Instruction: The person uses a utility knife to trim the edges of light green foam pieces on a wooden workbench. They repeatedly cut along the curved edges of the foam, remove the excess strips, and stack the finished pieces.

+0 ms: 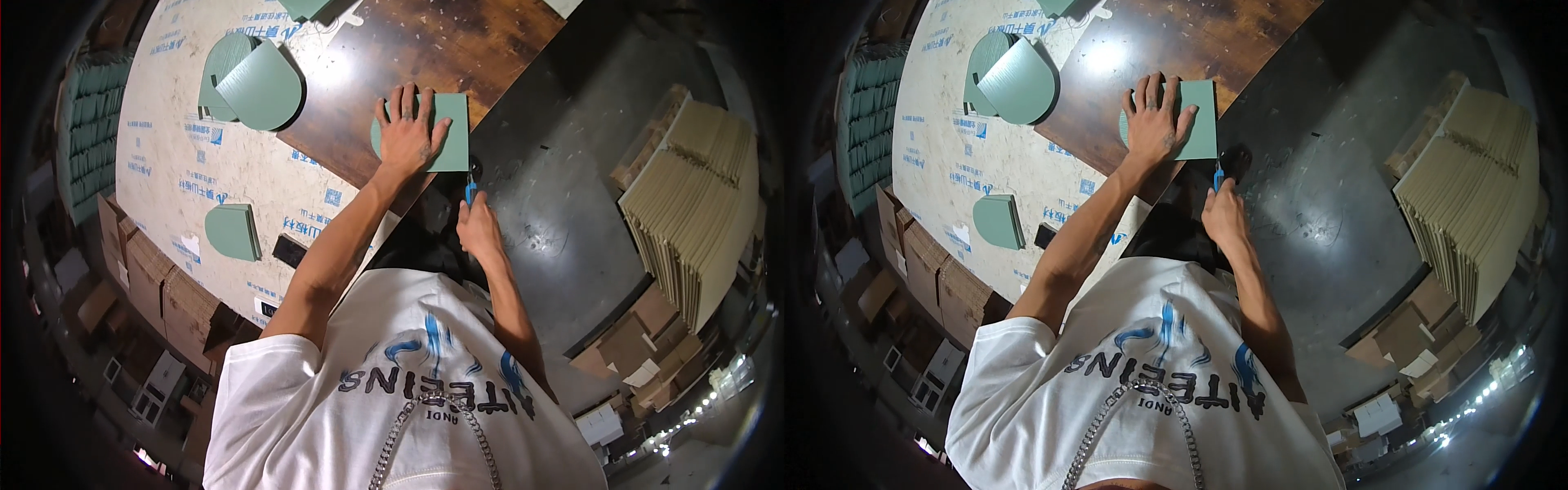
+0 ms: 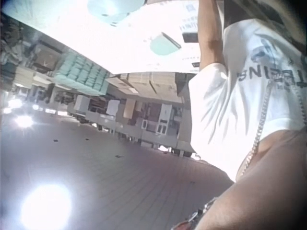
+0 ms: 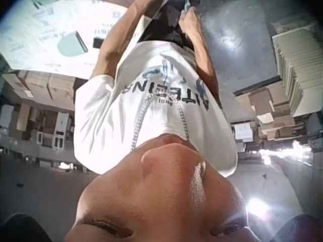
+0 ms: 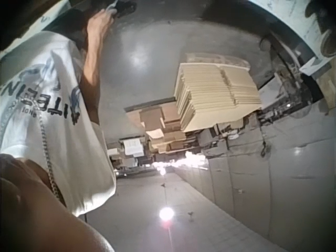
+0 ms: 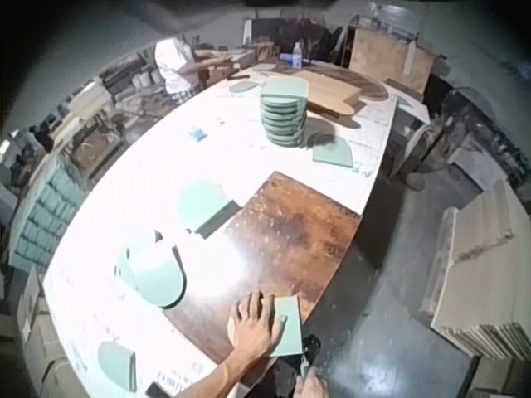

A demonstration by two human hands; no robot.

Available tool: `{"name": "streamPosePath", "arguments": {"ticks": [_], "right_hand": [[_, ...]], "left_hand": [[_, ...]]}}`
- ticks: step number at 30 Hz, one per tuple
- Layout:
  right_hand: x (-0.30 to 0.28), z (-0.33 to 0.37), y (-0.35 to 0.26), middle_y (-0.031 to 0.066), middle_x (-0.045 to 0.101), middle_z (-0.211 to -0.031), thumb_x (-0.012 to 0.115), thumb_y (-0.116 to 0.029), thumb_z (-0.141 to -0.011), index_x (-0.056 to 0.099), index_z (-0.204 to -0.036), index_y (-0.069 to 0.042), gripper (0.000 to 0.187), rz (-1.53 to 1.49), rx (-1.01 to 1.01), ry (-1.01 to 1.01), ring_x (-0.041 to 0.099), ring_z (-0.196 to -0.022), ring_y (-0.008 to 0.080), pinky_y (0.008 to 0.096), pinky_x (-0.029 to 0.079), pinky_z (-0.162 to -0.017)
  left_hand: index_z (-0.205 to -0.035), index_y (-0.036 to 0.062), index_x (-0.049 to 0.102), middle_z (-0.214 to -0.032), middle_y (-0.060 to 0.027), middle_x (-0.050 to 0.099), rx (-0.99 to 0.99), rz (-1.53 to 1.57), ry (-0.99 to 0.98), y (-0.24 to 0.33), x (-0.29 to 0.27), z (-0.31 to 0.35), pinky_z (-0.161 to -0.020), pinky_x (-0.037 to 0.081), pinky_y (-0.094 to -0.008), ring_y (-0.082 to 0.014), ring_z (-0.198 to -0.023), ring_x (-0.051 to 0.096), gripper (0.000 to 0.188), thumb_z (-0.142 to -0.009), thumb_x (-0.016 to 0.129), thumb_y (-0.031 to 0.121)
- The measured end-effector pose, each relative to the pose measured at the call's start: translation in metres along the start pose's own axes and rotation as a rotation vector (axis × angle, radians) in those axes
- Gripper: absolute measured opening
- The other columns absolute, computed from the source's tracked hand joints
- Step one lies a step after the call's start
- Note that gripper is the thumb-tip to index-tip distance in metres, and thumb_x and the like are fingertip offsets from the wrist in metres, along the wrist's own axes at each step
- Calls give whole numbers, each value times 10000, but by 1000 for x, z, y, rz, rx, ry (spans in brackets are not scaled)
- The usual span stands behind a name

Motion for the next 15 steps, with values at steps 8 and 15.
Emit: {"name": "streamPosePath", "arguments": {"ticks": [8,15], "right_hand": [[15,-11,42,211,683,-841,602,-281,-1006,502,-1087,25,333,-691,-25,411,708,-699,328,445,549,-601],[25,9,-38,159,684,-1105,534,-232,-1055,485,-1204,6,285,-656,-326,232,690,-982,235,368,576,-800]], "left_hand": [[-1472,-43,384,-1435,-340,378,-313,64,30,-16,-27,15,-1098,255,-618,-502,-1344,353,797,-921,647,468],[-1456,-70,375,-1438,-364,354,-354,195,133,-15,-18,2,-1078,355,-556,-530,-1296,383,730,-924,680,328]]}}
Point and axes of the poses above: each hand's wrist, its own z-axis away from the middle knuckle, its own x-axis out of the palm, y = z × x, the point moved 7 cm from there along -z, towards the middle knuckle
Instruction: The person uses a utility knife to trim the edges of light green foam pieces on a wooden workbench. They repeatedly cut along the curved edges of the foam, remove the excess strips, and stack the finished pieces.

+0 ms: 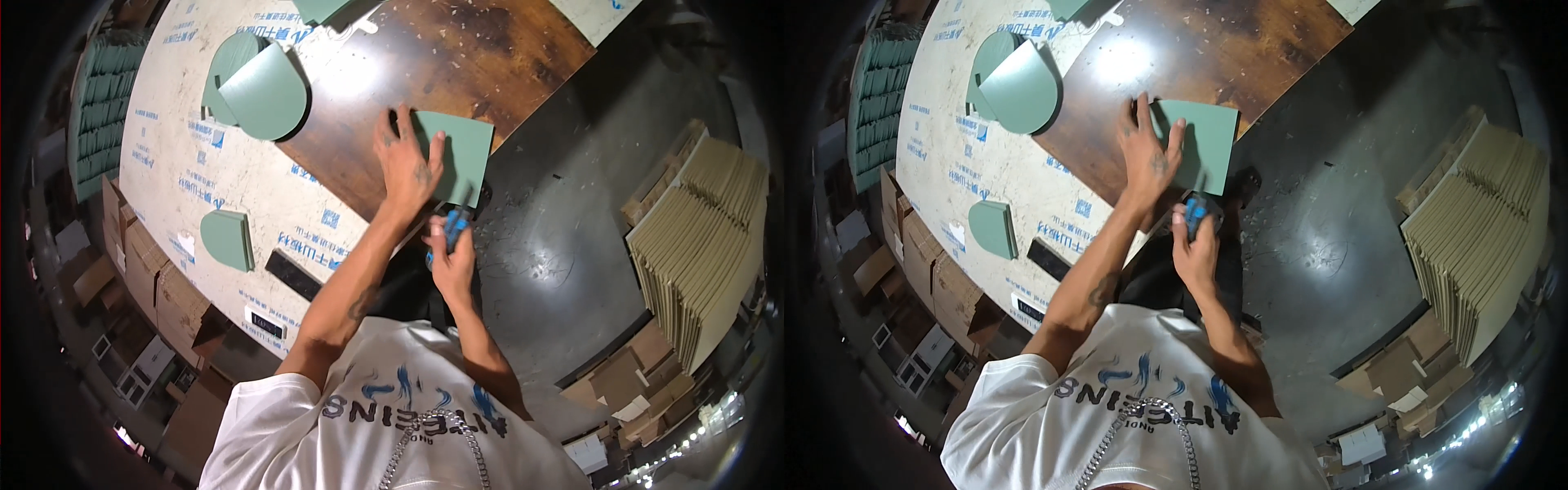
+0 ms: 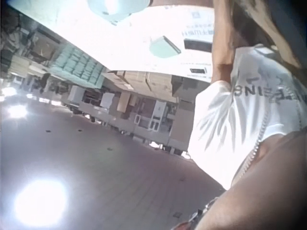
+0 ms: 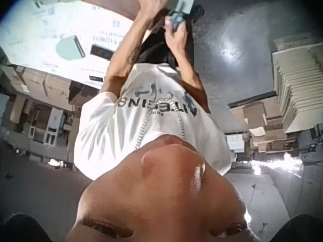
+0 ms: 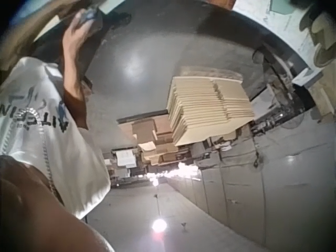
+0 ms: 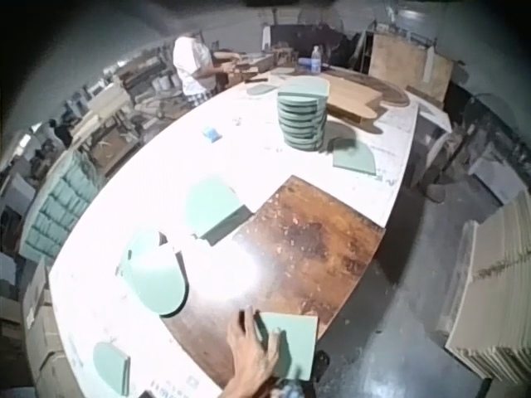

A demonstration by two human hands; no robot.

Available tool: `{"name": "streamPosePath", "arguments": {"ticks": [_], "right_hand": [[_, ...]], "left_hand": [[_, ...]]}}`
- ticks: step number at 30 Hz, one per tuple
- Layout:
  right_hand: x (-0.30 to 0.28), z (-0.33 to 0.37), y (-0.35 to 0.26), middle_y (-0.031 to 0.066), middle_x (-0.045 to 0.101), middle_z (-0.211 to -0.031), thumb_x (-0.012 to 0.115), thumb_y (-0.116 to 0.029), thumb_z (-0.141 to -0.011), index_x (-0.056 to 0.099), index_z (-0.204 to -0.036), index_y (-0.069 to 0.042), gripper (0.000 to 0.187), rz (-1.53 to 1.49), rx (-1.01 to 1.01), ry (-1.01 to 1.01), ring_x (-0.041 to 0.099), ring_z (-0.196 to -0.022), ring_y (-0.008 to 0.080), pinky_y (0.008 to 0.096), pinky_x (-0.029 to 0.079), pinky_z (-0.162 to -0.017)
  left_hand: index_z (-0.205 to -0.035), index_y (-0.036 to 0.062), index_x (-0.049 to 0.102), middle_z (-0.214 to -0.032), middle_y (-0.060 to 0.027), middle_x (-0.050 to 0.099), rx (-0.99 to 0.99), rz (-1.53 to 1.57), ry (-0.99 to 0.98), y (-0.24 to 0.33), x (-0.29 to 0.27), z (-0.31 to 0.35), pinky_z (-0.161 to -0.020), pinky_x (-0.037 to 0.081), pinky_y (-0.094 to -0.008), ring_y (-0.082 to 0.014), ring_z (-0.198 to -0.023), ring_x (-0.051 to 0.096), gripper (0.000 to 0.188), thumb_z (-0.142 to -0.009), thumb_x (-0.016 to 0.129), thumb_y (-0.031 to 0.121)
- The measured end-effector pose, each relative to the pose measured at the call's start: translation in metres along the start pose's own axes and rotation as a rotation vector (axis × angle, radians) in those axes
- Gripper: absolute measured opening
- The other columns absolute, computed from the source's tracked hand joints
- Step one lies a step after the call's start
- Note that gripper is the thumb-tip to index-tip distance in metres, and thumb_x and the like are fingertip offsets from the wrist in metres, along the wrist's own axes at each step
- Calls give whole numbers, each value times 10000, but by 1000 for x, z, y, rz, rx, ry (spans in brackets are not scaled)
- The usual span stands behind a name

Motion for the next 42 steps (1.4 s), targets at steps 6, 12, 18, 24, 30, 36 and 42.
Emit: {"name": "streamPosePath", "arguments": {"ticks": [6,12,18,24,30,36,42], "right_hand": [[-44,-33,32,163,593,-1260,530,-193,-1058,432,-1331,59,384,-266,272,168,672,-1069,264,364,604,-839],[0,-13,11,116,601,-1196,538,-160,-1052,490,-1288,39,312,-245,322,-177,679,-1102,274,370,620,-821],[-62,-59,-6,107,646,-1093,414,-288,-1101,460,-1371,-13,388,-227,206,-104,636,-701,135,260,525,-625],[-93,-83,-14,112,606,-972,454,-214,-1081,476,-1449,-3,425,327,-197,95,568,-740,186,326,482,-674],[-83,-72,-31,173,645,-1088,751,-97,-887,678,-1248,-8,379,490,-478,262,650,-862,277,388,537,-719],[-69,-53,-20,136,624,-1037,811,-113,-824,704,-1204,-34,403,647,-459,153,639,-844,274,369,538,-714],[-63,-33,-8,148,590,-1057,834,-89,-797,713,-1201,-20,428,653,-432,247,628,-846,275,368,529,-697]], "left_hand": [[-1447,-43,422,-1432,-359,388,255,-80,-49,17,11,-44,-1088,388,-515,-489,-1335,407,684,-952,669,361],[-1449,-71,404,-1460,-346,394,-110,201,-29,-4,-3,-18,-1099,390,-496,-455,-1331,463,738,-959,653,423],[-1452,100,506,-1559,-213,365,318,51,-104,10,17,-59,-1148,252,-603,-441,-1439,315,601,-941,655,380],[-1479,300,514,-1633,-97,319,736,-56,-287,54,56,-74,-1172,210,-608,-378,-1497,272,497,-1016,514,483],[-1364,241,597,-1342,-208,519,423,-235,-89,44,67,-76,-992,333,-582,-415,-1266,436,457,-1021,488,522],[-1379,154,513,-1334,-300,429,321,-292,-25,38,72,-77,-956,333,-611,-452,-1220,401,509,-1037,424,520],[-1389,132,493,-1423,-297,394,444,-195,-33,22,59,-83,-1024,330,-632,-475,-1314,377,401,-1017,527,279]]}}
Point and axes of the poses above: each hand's wrist, its own z-axis away from the middle knuckle, its own x-axis out of the palm, y = z × x, the point moved 7 cm from there along -z, towards the middle knuckle
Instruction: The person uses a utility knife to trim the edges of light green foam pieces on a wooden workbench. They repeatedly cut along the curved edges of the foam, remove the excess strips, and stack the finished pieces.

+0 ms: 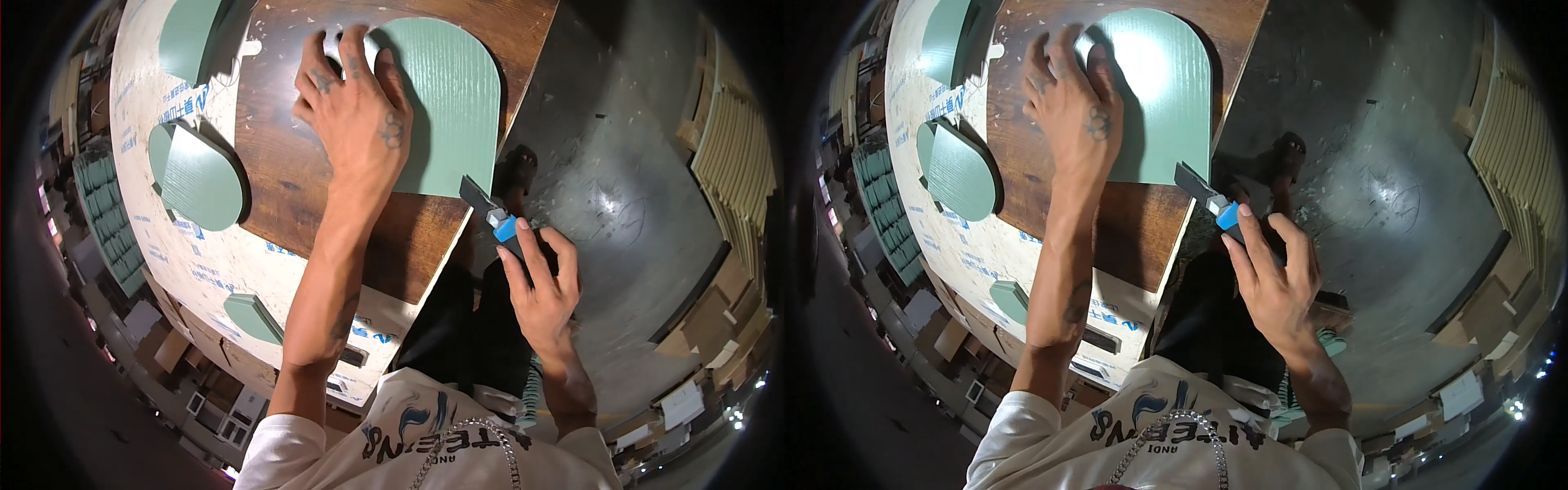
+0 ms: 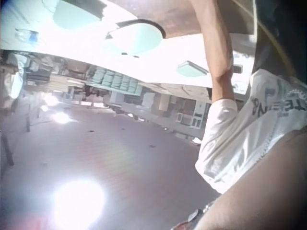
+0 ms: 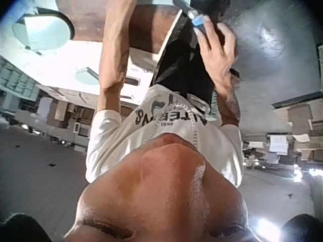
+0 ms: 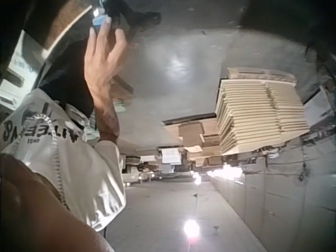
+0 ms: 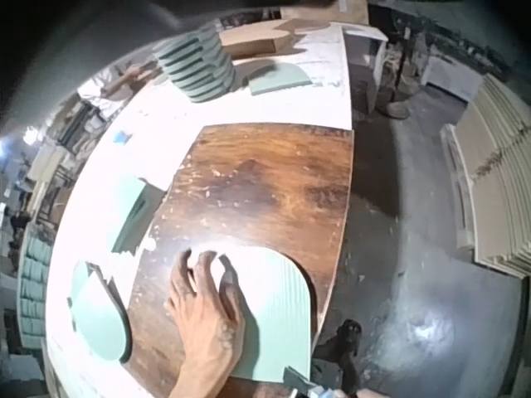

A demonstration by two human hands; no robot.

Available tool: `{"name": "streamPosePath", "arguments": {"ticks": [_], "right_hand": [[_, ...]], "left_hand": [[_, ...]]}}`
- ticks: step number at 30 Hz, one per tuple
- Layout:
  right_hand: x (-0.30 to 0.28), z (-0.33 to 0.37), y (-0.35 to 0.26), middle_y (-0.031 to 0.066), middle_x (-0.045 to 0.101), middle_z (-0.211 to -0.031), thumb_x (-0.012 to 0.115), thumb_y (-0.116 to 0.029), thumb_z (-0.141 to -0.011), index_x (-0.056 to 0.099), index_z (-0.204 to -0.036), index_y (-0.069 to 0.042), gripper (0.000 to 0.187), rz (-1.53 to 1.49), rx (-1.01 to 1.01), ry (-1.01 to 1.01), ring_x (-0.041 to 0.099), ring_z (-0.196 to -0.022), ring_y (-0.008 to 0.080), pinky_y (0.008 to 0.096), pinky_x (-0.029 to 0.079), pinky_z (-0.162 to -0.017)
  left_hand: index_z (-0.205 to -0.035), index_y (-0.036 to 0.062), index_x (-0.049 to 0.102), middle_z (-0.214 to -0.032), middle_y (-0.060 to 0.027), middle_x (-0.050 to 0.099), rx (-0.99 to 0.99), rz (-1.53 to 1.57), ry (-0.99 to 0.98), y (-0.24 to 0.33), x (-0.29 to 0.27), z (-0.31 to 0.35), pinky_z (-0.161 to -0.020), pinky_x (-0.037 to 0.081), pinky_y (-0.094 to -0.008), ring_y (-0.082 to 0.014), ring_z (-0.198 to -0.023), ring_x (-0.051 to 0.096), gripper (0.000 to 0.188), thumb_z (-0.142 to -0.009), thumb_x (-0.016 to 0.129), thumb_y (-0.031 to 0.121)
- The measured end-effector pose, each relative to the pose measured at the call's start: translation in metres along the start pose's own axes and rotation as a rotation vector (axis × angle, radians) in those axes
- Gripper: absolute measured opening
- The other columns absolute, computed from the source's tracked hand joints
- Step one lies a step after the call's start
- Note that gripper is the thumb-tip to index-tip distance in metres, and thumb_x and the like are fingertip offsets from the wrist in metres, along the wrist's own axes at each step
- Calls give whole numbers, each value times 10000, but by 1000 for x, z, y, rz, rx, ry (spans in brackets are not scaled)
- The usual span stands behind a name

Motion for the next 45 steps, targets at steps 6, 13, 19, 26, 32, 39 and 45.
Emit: {"name": "streamPosePath", "arguments": {"ticks": [6,13,19,26,32,39,45], "right_hand": [[2,9,-3,110,600,-1044,862,-174,-775,736,-1197,-72,452,65,-13,10,599,-779,232,335,522,-644],[-3,13,5,93,620,-1056,870,-183,-766,724,-1225,-83,492,155,23,55,594,-823,232,343,516,-672],[-4,8,5,90,613,-1056,851,-186,-793,701,-1256,-81,498,205,-7,28,585,-842,253,362,502,-691],[-7,-1,6,102,600,-1052,848,-186,-795,700,-1253,-78,493,231,-72,4,584,-844,250,360,497,-693],[-3,-29,12,94,586,-1038,855,-190,-786,699,-1253,-75,506,199,-103,-7,575,-831,238,354,491,-679],[1,-103,27,68,595,-995,864,-145,-768,688,-1299,-121,559,142,-130,47,601,-853,209,336,521,-693],[-2,-136,34,87,609,-973,817,-168,-833,701,-1257,-141,441,66,-148,-23,616,-800,249,347,516,-654]], "left_hand": [[-1365,2,557,-1358,-225,546,152,83,-111,19,-4,-12,-1059,390,-498,-422,-1202,517,578,-803,492,-114],[-1389,-26,482,-1325,-248,529,130,24,-89,28,-4,-7,-1045,371,-509,-428,-1178,478,573,-820,541,-71],[-1347,-39,519,-1286,-255,532,151,85,-49,26,1,-8,-1009,375,-517,-411,-1149,490,432,-920,567,2],[-1373,37,507,-1349,-242,486,267,58,54,4,14,-8,-1042,339,-546,-415,-1214,450,456,-925,590,46],[-1381,69,540,-1325,-176,536,148,134,-23,13,7,-5,-1042,327,-537,-376,-1196,462,471,-913,567,28],[-1350,58,576,-1297,-164,568,144,199,-1,16,3,-8,-1007,353,-501,-343,-1160,486,400,-950,557,53],[-1384,27,504,-1321,-184,546,274,226,-62,9,6,-20,-1013,377,-502,-342,-1192,500,512,-907,643,149]]}}
Point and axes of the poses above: each hand's wrist, its own z-axis away from the middle knuckle, its own x-axis out of the palm, y = z × x, the point moved 7 cm from there along -z, towards the middle knuckle
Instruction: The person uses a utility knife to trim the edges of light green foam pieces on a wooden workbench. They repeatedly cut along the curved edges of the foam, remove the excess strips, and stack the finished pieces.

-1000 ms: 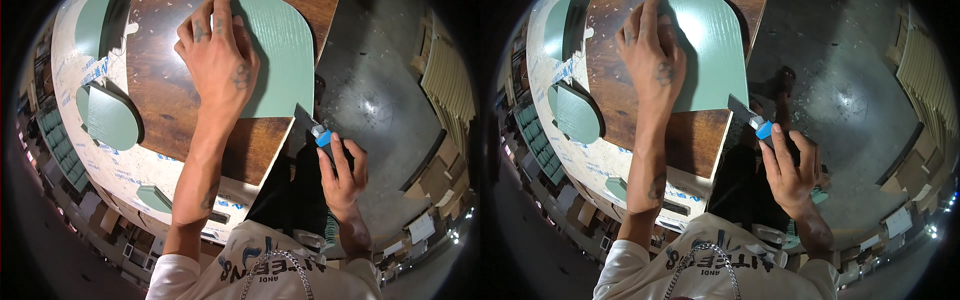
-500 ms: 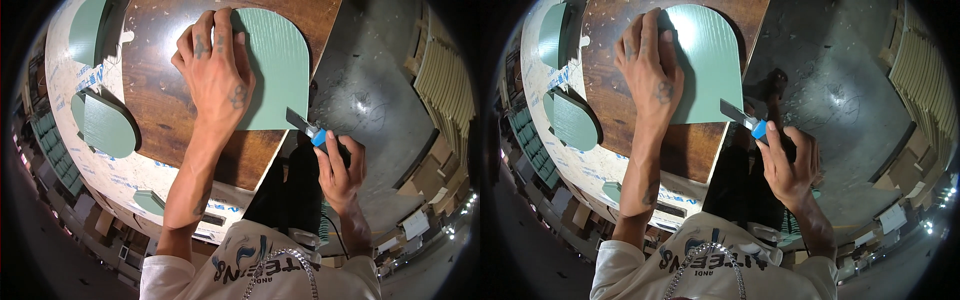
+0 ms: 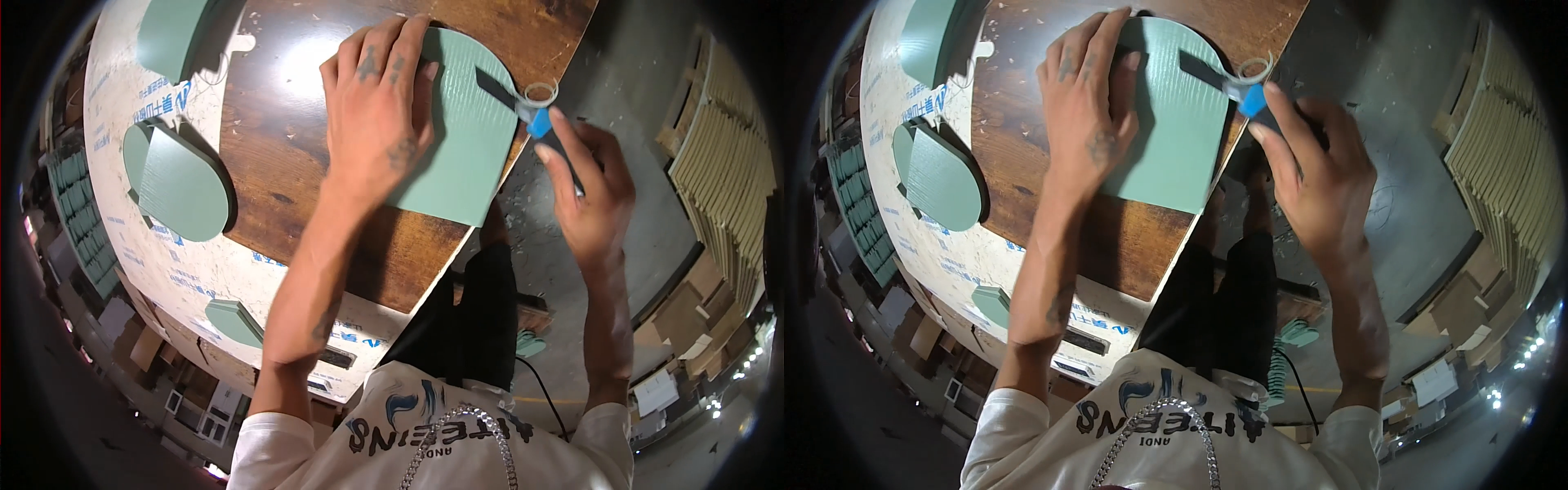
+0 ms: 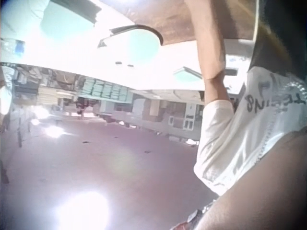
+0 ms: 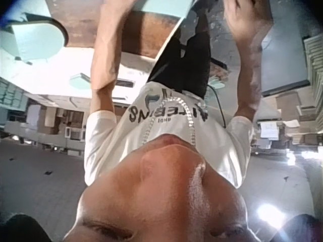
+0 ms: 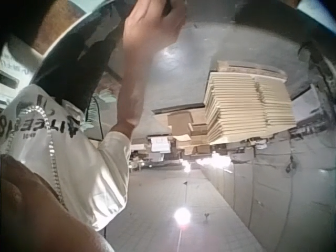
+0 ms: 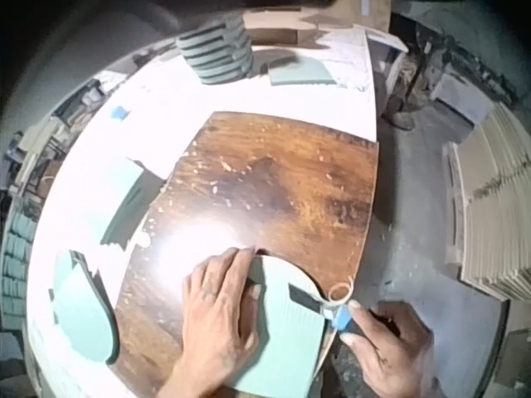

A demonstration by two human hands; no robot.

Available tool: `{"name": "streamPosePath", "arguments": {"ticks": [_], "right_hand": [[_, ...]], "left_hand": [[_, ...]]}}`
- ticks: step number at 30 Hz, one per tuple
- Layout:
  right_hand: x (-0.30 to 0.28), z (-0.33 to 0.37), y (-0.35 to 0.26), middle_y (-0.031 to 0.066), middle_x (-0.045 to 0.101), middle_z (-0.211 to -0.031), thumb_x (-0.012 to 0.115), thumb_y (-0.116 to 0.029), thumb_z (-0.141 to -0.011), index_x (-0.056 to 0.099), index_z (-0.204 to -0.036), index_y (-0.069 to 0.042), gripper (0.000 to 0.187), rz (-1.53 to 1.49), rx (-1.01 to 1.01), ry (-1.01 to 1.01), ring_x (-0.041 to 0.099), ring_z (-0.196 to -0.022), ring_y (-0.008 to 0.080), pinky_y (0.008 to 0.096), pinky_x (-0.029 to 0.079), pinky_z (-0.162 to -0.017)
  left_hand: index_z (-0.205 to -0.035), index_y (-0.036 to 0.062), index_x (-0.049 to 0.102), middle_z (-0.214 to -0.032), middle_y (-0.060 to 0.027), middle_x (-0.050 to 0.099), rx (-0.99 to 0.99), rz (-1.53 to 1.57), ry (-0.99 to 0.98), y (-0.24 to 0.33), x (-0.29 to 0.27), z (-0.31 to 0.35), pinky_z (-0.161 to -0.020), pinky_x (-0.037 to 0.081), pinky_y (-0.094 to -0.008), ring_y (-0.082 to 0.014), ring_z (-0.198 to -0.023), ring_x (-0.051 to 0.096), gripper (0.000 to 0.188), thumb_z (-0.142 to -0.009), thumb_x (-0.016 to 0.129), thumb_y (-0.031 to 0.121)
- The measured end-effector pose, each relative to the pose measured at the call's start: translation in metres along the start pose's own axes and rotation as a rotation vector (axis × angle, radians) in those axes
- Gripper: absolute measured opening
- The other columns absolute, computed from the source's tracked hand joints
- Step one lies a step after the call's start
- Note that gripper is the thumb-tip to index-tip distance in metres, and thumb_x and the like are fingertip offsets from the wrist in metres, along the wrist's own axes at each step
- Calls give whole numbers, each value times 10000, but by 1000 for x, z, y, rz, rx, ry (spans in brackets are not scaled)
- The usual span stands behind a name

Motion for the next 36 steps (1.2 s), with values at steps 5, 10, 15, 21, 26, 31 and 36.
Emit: {"name": "streamPosePath", "arguments": {"ticks": [5,10,15,21,26,31,36], "right_hand": [[-7,32,-11,83,619,-1063,828,-138,-807,692,-1251,-104,465,98,-38,-35,622,-923,267,379,527,-740],[-3,23,-15,81,616,-1079,848,-126,-768,687,-1255,-121,512,193,-127,21,614,-910,259,382,521,-752],[2,-1,-6,61,629,-1045,792,-260,-848,734,-1194,-147,369,245,-221,48,611,-900,246,384,528,-706],[3,-16,-6,51,633,-1038,802,-282,-835,760,-1149,-140,347,252,-295,18,603,-889,228,362,531,-701],[10,-58,-9,56,636,-1039,841,-187,-776,755,-1166,-147,402,217,-317,-66,606,-869,237,354,532,-701],[18,-109,-11,61,640,-1053,858,-140,-724,751,-1160,-166,450,173,-476,-195,624,-879,265,365,538,-718],[33,-157,-27,74,657,-1016,854,-127,-707,762,-1087,-124,390,39,-686,-340,634,-884,273,378,534,-734]], "left_hand": [[-1355,-86,489,-1322,-334,488,-362,-169,84,-20,-20,10,-1016,329,-601,-447,-1226,451,526,-966,605,249],[-1363,-102,424,-1197,-293,478,-494,-133,129,4,-9,34,-990,291,-561,-384,-1126,416,547,-966,596,233],[-1359,-105,409,-1149,-256,481,-496,-137,123,2,-9,31,-926,316,-519,-353,-1064,425,557,-960,619,222],[-1280,-96,446,-1114,-253,509,-481,-14,183,2,-18,36,-907,355,-494,-347,-995,452,488,-940,674,169],[-1198,-70,485,-1158,-268,532,-440,-2,273,-1,-16,38,-873,359,-482,-345,-961,480,445,-873,728,115],[-1162,-57,491,-1220,-278,531,-470,44,302,-1,-19,38,-860,379,-484,-361,-984,506,459,-828,770,90],[-1115,-50,484,-1207,-293,569,-521,61,310,-4,-21,39,-862,414,-455,-361,-971,534,444,-831,788,104]]}}
Point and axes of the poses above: each hand's wrist, its own z-axis away from the middle knuckle, its own x-axis out of the palm, y = z × x, the point moved 7 cm from there along -z, towards the middle knuckle
